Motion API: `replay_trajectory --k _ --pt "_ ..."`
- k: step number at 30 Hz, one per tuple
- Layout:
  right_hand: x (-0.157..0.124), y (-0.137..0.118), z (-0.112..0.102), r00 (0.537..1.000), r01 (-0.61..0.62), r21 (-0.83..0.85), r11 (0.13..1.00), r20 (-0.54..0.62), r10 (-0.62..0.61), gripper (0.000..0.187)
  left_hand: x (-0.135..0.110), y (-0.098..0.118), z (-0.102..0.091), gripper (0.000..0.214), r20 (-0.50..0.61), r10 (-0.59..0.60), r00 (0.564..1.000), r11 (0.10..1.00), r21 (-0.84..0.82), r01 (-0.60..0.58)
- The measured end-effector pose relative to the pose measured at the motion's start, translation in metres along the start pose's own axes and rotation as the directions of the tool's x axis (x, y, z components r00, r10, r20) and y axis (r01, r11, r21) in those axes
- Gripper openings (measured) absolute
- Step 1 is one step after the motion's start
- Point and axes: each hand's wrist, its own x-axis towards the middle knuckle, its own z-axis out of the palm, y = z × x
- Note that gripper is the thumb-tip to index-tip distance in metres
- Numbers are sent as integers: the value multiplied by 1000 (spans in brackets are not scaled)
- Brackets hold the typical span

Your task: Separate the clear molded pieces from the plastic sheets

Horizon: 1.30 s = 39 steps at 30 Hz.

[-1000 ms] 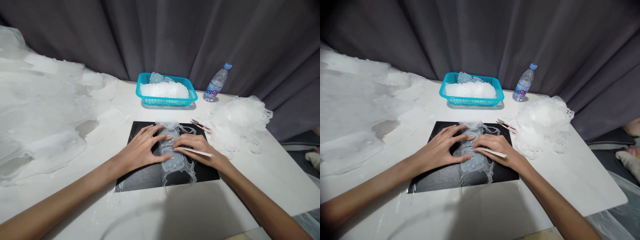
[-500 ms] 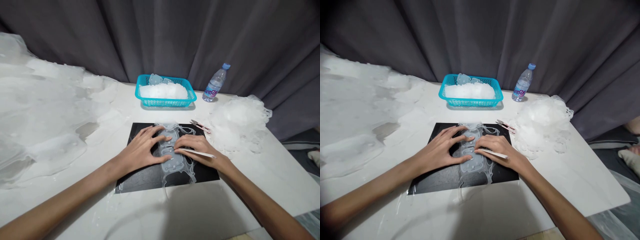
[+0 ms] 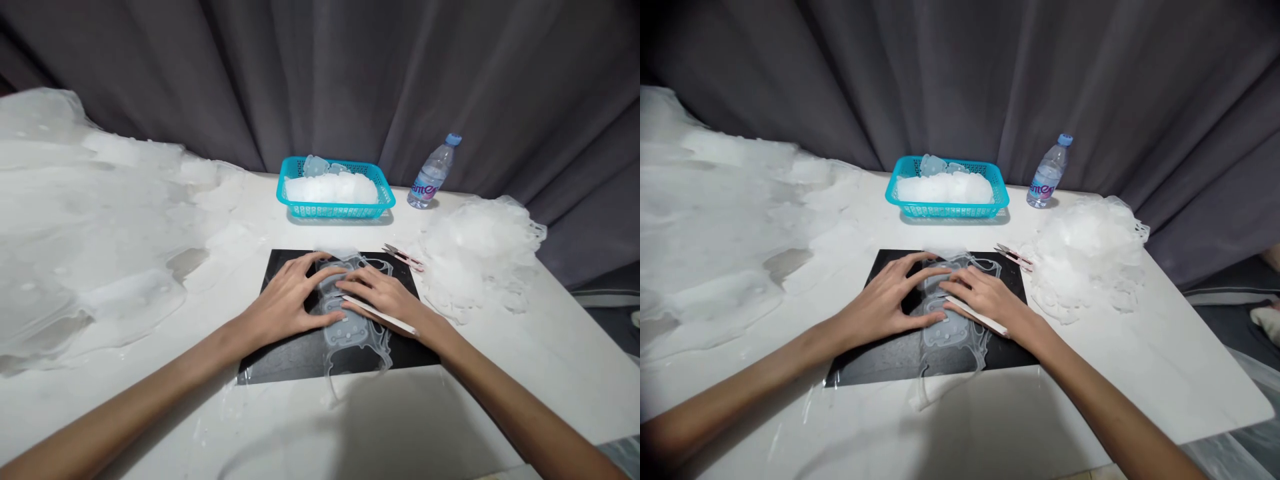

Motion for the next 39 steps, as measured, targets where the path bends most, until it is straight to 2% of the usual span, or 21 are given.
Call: replay_trajectory --k 3,6,10,12,17,20,22,23,24,26,27,28,31,33,35,37,39 --pt "2 -1 -1 998 62 -57 996 10 -61 25 -9 8 0 60 -129 -163 978 986 -1 164" --pt "4 -5 -1 995 79 -72 994 -51 -83 22 -15 12 4 52 -124 -303 945 951 -108 291" --pt "1 -7 -4 994 76 -34 997 -74 -78 22 -13 14 9 43 7 -319 948 885 -355 301" --pt "0 -7 -5 996 57 -19 998 -69 -58 23 -11 16 11 39 40 -321 946 847 -436 305" --pt "-2 -9 -3 997 53 -9 999 -63 -53 25 -11 22 11 35 30 -332 943 824 -477 305" --pt "0 -8 -5 999 39 52 998 -10 -38 24 -10 25 9 36 51 -327 944 825 -471 311" --pt "3 -1 -9 999 -36 178 983 2 36 24 -9 27 8 38 81 -340 937 817 -468 337" --pt "5 5 -11 993 -107 249 963 -28 118 24 -8 28 7 39 102 -354 930 806 -471 359" --pt "6 11 -14 973 -185 320 929 -70 218 24 -7 28 6 40 126 -371 920 789 -481 383" --pt "9 23 -20 842 -383 425 820 -205 499 27 -6 28 4 41 178 -408 895 742 -507 439" --pt "10 27 -23 791 -430 472 770 -214 573 27 -6 27 3 41 205 -420 884 723 -513 463" --pt "11 29 -25 772 -443 512 736 -200 603 26 -6 26 2 41 226 -422 878 713 -515 476" --pt "12 21 -30 836 -408 557 723 -90 541 20 -7 23 1 39 208 -391 897 745 -500 441" --pt "12 10 -31 859 -392 567 724 -56 509 17 -8 23 0 35 90 -420 903 771 -490 407" --pt "11 -1 -31 865 -376 580 723 -61 498 15 -8 25 -3 37 -26 -480 877 767 -499 405" --pt "9 -12 -29 882 -347 593 727 -57 467 13 -7 28 -6 40 -1 -487 874 721 -566 401" --pt "7 -22 -26 915 -306 611 730 -23 402 13 -4 33 -7 48 136 -431 892 611 -684 399"
